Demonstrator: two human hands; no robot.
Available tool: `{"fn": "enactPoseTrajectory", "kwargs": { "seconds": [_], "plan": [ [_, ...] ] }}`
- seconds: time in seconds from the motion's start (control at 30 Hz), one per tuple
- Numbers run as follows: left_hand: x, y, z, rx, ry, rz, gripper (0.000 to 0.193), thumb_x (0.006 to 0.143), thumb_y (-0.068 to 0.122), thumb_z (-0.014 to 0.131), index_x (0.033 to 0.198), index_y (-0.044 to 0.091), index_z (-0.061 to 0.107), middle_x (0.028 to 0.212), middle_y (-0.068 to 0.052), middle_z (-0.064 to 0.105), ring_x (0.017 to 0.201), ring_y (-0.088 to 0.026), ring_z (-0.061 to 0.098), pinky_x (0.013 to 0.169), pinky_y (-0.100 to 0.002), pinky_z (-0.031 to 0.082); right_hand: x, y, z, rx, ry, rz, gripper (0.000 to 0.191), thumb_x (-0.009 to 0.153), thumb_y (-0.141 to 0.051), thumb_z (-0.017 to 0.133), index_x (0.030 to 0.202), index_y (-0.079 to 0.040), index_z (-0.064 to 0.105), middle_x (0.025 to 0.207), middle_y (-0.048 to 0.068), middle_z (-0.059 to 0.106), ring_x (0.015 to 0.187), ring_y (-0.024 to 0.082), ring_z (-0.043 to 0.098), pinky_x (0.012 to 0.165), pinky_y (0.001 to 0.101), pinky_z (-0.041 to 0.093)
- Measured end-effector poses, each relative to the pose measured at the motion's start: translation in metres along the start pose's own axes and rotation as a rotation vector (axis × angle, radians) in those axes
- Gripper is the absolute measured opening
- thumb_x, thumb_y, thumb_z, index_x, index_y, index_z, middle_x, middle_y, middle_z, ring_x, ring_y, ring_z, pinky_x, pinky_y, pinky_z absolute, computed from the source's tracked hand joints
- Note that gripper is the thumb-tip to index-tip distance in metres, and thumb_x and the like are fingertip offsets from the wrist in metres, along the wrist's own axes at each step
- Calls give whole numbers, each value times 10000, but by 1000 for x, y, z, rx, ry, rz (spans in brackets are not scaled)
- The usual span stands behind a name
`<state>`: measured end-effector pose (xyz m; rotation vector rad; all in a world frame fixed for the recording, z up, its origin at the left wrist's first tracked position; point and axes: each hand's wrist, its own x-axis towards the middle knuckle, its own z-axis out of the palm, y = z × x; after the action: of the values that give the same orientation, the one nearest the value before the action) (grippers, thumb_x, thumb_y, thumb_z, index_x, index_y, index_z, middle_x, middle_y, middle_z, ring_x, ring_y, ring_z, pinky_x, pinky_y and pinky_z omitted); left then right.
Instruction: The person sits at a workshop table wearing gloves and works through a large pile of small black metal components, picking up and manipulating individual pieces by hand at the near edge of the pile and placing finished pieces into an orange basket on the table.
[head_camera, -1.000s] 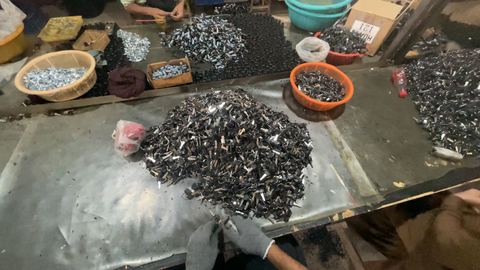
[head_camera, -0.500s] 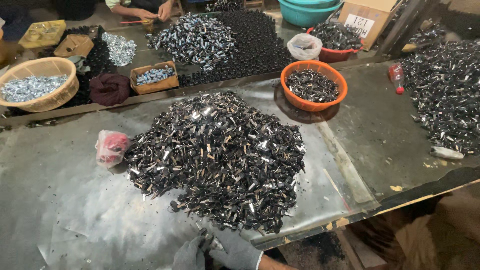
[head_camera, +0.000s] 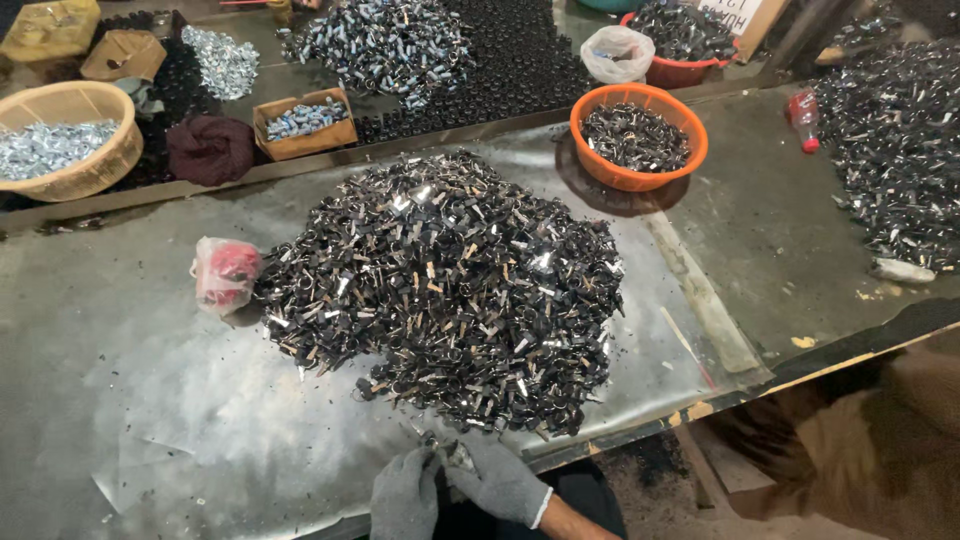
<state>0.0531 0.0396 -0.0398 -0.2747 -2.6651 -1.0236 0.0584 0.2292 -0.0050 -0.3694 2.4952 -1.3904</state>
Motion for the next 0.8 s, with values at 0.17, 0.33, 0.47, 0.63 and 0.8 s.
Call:
{"fn": "enactPoseTrajectory", "kwargs": {
  "seconds": [0.17, 0.33, 0.47, 0.63, 0.8],
  "plan": [
    [0, -16, -2, 7, -58, -6, 202, 835, 207, 713, 1017, 119, 700, 931, -104, 719, 879, -340, 698, 760, -473, 551, 3, -16, 9, -123, 55, 20, 560, 952, -301, 645, 1455, -106, 496, 1091, 195, 675, 1038, 388, 650, 921, 498, 482],
    [1, -22, -2, 38, -5, 140, 236, 773, 137, 690, 1007, 108, 691, 916, -107, 716, 824, -339, 698, 704, -470, 546, 5, -29, 3, -190, 9, 7, 676, 949, -288, 647, 1567, -177, 399, 1089, 187, 733, 1030, 389, 679, 999, 558, 394],
    [-2, -19, -7, 354, -112, 128, 317, 770, 145, 696, 1083, 95, 701, 844, -112, 664, 768, -347, 671, 619, -486, 522, 11, -26, 4, -175, -80, 38, 721, 961, -287, 625, 1589, -121, 313, 1116, 238, 681, 1022, 404, 659, 916, 505, 512],
    [-9, -14, -24, 280, -80, 127, 181, 797, 111, 666, 974, 71, 661, 849, -94, 648, 789, -316, 649, 691, -447, 520, 24, -27, 31, -604, -266, 174, 534, 1080, -332, 551, 1480, -21, 382, 1080, 205, 727, 963, 357, 722, 842, 457, 570],
    [2, -13, -43, 111, -107, 4, 122, 855, 166, 707, 947, 94, 672, 872, -123, 644, 828, -352, 646, 724, -485, 510, 25, -49, 28, -471, -61, 116, 785, 930, -197, 612, 1603, -156, 208, 1008, 250, 695, 811, 404, 715, 669, 495, 566]
  ]
}}
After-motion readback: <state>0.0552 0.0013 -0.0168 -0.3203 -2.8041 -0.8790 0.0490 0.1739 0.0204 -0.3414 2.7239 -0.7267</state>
